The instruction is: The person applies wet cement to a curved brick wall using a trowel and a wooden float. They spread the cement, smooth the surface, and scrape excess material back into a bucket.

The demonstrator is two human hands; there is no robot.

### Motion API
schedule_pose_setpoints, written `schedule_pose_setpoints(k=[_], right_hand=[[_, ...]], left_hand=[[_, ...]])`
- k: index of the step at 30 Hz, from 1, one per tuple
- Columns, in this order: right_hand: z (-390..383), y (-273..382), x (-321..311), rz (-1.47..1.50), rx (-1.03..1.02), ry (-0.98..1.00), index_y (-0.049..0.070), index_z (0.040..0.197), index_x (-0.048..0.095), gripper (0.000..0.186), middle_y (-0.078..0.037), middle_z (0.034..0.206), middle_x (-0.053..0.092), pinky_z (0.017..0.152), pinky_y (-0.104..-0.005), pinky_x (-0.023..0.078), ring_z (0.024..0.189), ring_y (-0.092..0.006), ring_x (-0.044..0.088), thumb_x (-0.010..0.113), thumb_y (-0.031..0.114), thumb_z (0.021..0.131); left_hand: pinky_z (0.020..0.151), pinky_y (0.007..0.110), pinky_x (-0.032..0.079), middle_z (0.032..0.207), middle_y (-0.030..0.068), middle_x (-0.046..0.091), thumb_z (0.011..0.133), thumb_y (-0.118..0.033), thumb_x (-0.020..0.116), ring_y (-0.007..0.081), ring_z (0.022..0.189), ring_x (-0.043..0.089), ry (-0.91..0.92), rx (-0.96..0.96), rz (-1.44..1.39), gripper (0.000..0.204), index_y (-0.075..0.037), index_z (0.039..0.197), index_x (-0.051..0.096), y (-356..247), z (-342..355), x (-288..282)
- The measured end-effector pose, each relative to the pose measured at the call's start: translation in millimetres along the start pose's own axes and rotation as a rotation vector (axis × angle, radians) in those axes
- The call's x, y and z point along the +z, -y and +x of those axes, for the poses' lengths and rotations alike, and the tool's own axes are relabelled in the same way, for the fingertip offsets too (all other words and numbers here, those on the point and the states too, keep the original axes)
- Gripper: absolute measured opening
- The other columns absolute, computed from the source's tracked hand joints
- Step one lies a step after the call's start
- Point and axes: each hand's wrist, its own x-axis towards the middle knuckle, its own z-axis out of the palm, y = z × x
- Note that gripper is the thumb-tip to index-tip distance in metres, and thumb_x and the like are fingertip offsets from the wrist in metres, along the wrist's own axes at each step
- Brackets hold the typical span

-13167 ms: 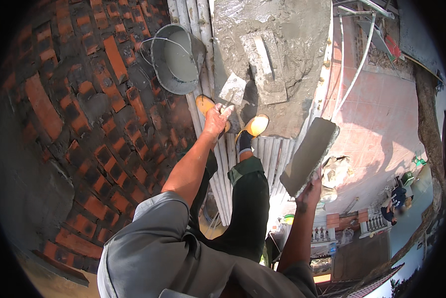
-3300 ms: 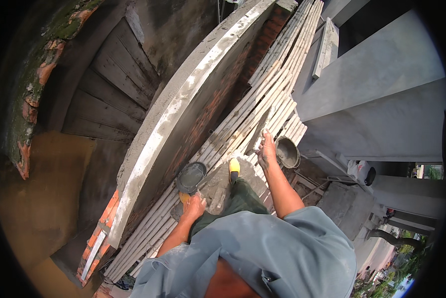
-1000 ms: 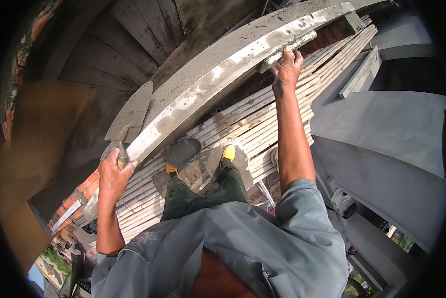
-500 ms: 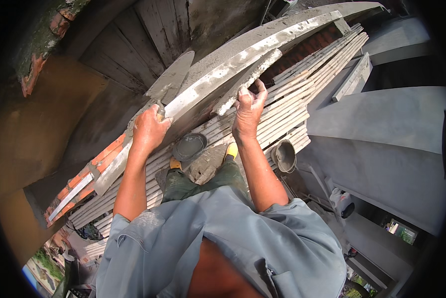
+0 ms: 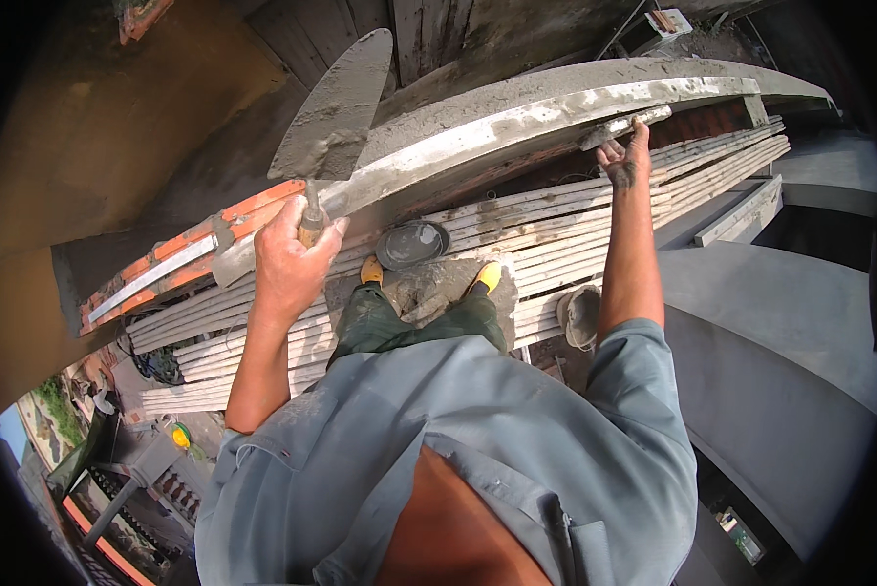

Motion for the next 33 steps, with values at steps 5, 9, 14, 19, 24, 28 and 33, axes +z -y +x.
schedule_pose_setpoints(k=[5, 9, 14, 19, 24, 28, 33], right_hand=[[-67.0, -67.6, 42.8, 0.127, 0.074, 0.027, 0.013, 0.159, 0.026, 0.099, -0.039, 0.155, 0.035, 0.111, -0.0603, 0.042, 0.14, -0.0527, 0.046, 0.075, 0.056, 0.086], [-155.2, -122.9, 75.1, 0.156, 0.136, 0.164, 0.013, 0.156, 0.024, 0.092, -0.037, 0.155, 0.033, 0.116, -0.0611, 0.037, 0.144, -0.0524, 0.039, 0.075, 0.052, 0.09], [-256.0, -177.0, 112.0, 0.207, 0.275, 0.249, 0.016, 0.157, 0.02, 0.095, -0.035, 0.159, 0.024, 0.119, -0.0624, 0.033, 0.148, -0.0516, 0.031, 0.075, 0.054, 0.09], [-327.2, -180.8, 87.4, 0.144, 0.328, 0.361, 0.016, 0.156, 0.031, 0.086, -0.021, 0.162, 0.032, 0.118, -0.0545, 0.037, 0.145, -0.0381, 0.04, 0.071, 0.054, 0.091], [-328.8, -137.1, 27.2, -0.001, -0.159, 0.605, 0.014, 0.153, 0.037, 0.064, -0.01, 0.147, 0.051, 0.112, -0.0456, 0.045, 0.134, -0.0244, 0.05, 0.067, 0.033, 0.099], [-313.3, -77.6, 39.8, -0.316, -0.45, 0.501, 0.007, 0.153, 0.034, 0.068, -0.015, 0.141, 0.051, 0.108, -0.0421, 0.044, 0.129, -0.0235, 0.051, 0.066, 0.027, 0.096], [-345.3, -48.7, 116.8, -0.476, -0.715, 0.787, 0.003, 0.154, 0.03, 0.094, -0.019, 0.147, 0.047, 0.115, -0.0444, 0.036, 0.133, -0.0291, 0.047, 0.082, 0.041, 0.085]], left_hand=[[0.065, 0.033, 0.049, 0.071, 0.0082, 0.062, 0.086, -0.008, 0.078, 0.0152, 0.066, 0.056, -0.107, -0.178, -0.016, 0.02, -0.001, 0.087, 0.06, 22.0, -39.9, -46.1], [0.062, 0.028, 0.042, 0.07, -0.0003, 0.055, 0.091, -0.009, 0.074, 0.008, 0.067, 0.046, -0.188, -0.168, -0.008, 0.016, -0.003, 0.088, 0.059, 42.5, -58.4, -76.0], [0.066, 0.036, 0.048, 0.077, 0.013, 0.063, 0.089, -0.01, 0.076, 0.0211, 0.067, 0.057, -0.24, -0.132, 0.011, 0.019, 0.001, 0.091, 0.06, 65.4, -67.1, -100.3], [0.074, 0.041, 0.053, 0.087, 0.018, 0.068, 0.09, -0.012, 0.077, 0.0308, 0.078, 0.067, -0.229, -0.162, 0.117, 0.023, 0.002, 0.1, 0.062, 84.7, -77.9, -107.6], [0.073, 0.047, 0.052, 0.092, 0.0216, 0.064, 0.086, -0.015, 0.08, 0.0433, 0.086, 0.066, -0.311, 0.011, 0.195, 0.032, 0.004, 0.101, 0.058, 102.6, -91.1, -107.8], [0.072, 0.049, 0.05, 0.09, 0.0211, 0.061, 0.086, -0.017, 0.08, 0.0443, 0.085, 0.064, -0.266, -0.052, 0.207, 0.035, 0.003, 0.101, 0.056, 110.4, -98.8, -106.9], [0.073, 0.047, 0.051, 0.089, 0.0212, 0.062, 0.085, -0.018, 0.081, 0.0432, 0.082, 0.064, -0.393, -0.059, 0.062, 0.034, 0.003, 0.097, 0.056, 107.8, -110.6, -111.7]])
